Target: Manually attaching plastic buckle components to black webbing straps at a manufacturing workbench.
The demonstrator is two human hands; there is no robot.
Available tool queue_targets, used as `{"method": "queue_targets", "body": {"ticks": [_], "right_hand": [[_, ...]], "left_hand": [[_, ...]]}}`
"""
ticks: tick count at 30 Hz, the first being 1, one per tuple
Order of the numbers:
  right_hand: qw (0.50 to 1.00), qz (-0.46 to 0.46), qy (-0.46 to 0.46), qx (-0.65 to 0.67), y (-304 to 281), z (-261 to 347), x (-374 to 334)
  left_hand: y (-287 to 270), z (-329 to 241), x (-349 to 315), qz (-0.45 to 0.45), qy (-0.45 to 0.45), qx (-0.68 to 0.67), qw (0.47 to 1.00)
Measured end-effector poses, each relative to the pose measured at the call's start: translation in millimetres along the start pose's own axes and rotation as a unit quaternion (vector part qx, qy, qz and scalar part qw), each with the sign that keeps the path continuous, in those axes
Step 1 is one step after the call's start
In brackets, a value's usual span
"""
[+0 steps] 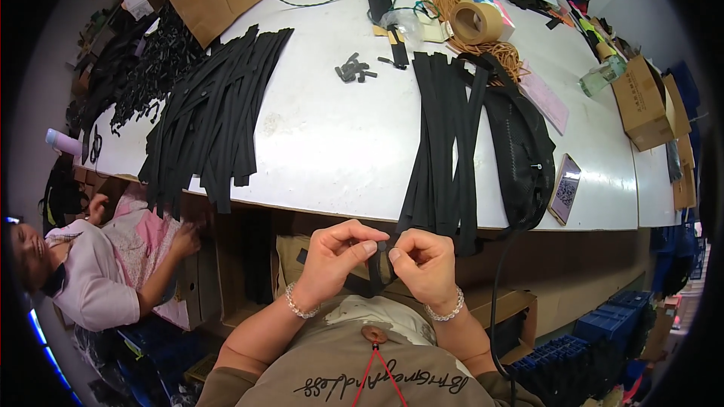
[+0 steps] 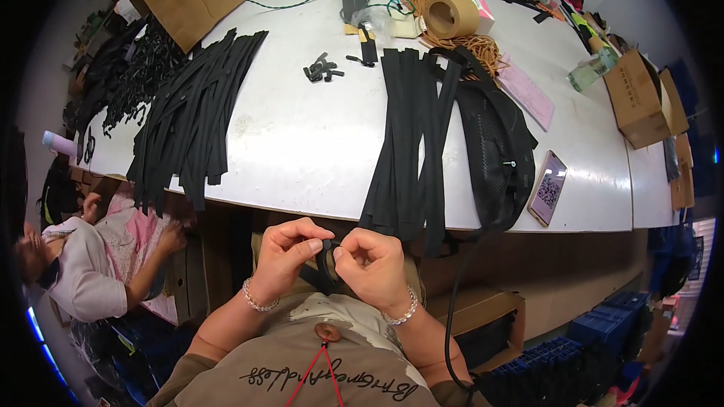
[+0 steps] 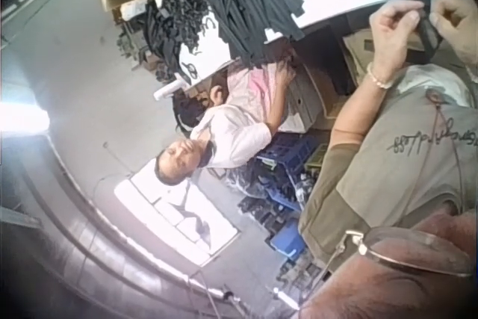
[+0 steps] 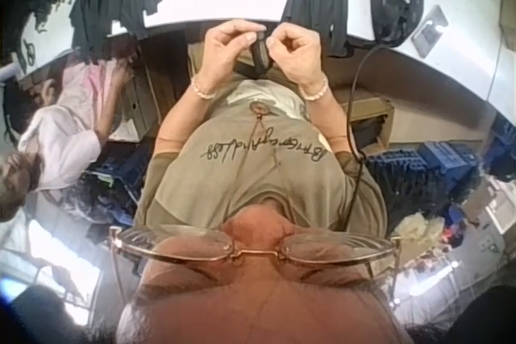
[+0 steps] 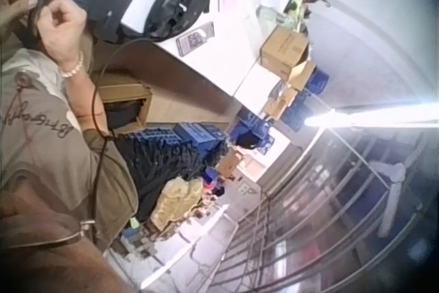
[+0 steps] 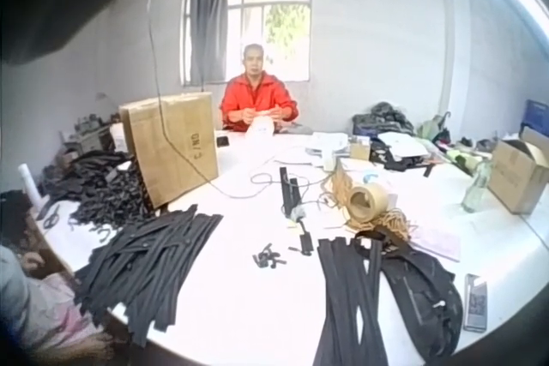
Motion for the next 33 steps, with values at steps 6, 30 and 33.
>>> {"method": "queue_targets", "body": {"ticks": [6, 30, 33], "right_hand": [[1.000, 0.011, 0.005, -0.019, 0.9, 0.2, 0.8], [1.000, -0.005, 0.013, 0.017, 3.8, -10.2, -7.1], [1.000, 0.027, 0.006, 0.001, 1.9, -19.0, -9.6]], "left_hand": [[3.8, -2.5, -1.0, -0.011, -0.019, -0.008, 1.000], [-3.8, -3.4, -6.3, 0.013, 0.023, 0.104, 0.994], [-3.7, -4.2, -6.2, 0.005, 0.037, 0.126, 0.991]]}}
Point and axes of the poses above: each hand's wrist, its own x-axis towards the middle knuckle, its own y-axis out of the palm, z = x × y, the point moved 5 cm from there along x, towards the middle knuckle, and after that the axes turned 11 degrees about -x, right-handed, at the moved point
